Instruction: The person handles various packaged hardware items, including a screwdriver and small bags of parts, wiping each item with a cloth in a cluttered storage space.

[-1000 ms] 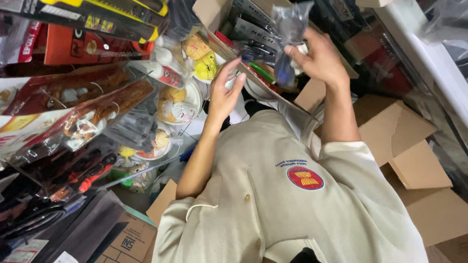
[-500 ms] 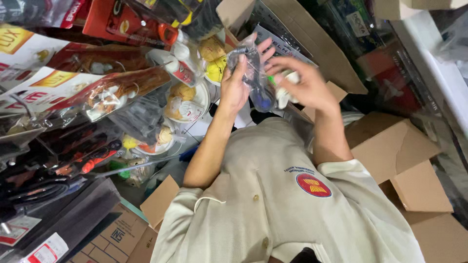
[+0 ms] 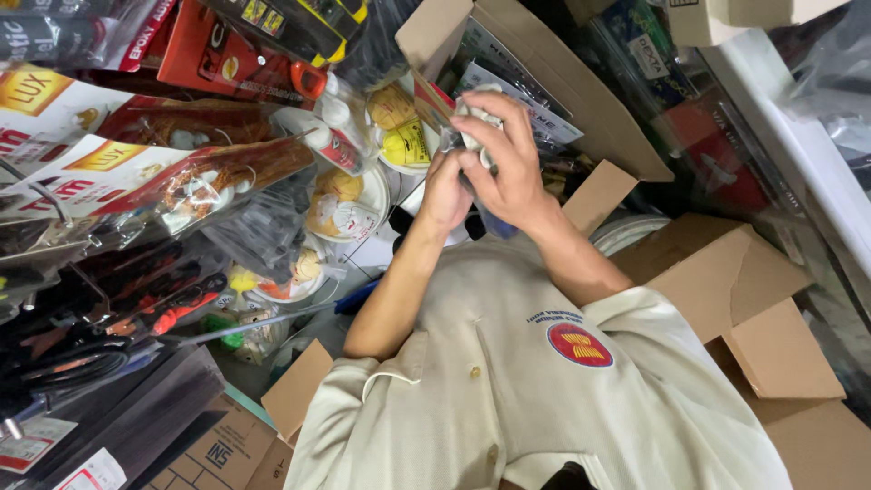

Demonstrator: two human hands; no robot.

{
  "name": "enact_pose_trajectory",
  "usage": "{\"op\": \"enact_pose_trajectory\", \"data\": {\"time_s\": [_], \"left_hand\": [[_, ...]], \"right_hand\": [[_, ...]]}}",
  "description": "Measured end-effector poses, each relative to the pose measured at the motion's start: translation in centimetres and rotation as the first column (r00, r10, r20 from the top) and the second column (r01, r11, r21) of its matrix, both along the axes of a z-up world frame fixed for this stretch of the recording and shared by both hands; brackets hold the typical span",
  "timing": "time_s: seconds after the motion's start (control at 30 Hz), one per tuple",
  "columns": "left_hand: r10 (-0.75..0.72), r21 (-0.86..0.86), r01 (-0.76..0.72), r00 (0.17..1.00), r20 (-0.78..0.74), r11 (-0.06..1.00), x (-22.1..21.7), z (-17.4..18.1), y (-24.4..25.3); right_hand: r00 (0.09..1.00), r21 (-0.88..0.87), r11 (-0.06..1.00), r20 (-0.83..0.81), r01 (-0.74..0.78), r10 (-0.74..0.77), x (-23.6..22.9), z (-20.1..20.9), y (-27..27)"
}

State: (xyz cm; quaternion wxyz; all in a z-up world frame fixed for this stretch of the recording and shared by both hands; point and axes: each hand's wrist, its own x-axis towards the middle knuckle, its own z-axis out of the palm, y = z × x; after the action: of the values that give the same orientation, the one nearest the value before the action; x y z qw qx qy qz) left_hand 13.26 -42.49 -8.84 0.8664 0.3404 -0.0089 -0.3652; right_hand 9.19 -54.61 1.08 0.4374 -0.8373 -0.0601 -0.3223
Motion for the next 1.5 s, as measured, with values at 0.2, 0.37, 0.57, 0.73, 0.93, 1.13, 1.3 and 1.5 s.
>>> {"op": "enact_pose_trajectory", "data": {"time_s": [0.2,0.37,0.57,0.73,0.93,1.13,1.3,1.5], "left_hand": [[-0.032,0.045,0.027,0.993,0.115,0.999,0.1,1.7,0.8],[-0.117,0.091,0.087,0.906,0.406,0.992,1.6,6.3,2.1],[-0.156,0.122,0.118,0.915,0.371,0.986,1.8,7.4,1.8],[-0.069,0.231,-0.097,0.781,0.621,0.968,1.9,7.2,2.6],[-0.033,0.288,-0.358,0.576,0.817,0.888,2.1,8.6,2.9],[-0.04,0.195,-0.226,0.549,0.835,0.954,2.0,9.9,3.0],[0.112,0.227,-0.292,0.806,0.582,0.929,0.3,7.8,1.8],[0.243,0.265,-0.408,0.838,0.489,0.873,-0.2,5.8,1.2]], "right_hand": [[0.994,0.745,0.659,-0.074,0.105,-0.075,-0.8,-2.2,-2.6],[0.974,0.526,0.85,-0.178,-0.028,0.142,-1.4,-0.2,-5.3],[0.914,0.414,0.901,-0.303,-0.127,0.268,-0.9,1.7,-4.6],[0.978,0.142,0.982,-0.149,-0.123,0.144,-0.8,2.4,-4.3],[0.979,0.175,0.979,-0.156,-0.102,0.129,-0.7,2.2,-3.8],[0.958,0.403,0.902,-0.165,-0.153,0.236,-1.2,1.1,-3.9],[0.979,0.574,0.818,-0.152,-0.026,0.138,-0.5,1.2,-3.3],[0.956,0.582,0.812,0.212,0.043,-0.203,-0.1,4.0,-2.1]]}}
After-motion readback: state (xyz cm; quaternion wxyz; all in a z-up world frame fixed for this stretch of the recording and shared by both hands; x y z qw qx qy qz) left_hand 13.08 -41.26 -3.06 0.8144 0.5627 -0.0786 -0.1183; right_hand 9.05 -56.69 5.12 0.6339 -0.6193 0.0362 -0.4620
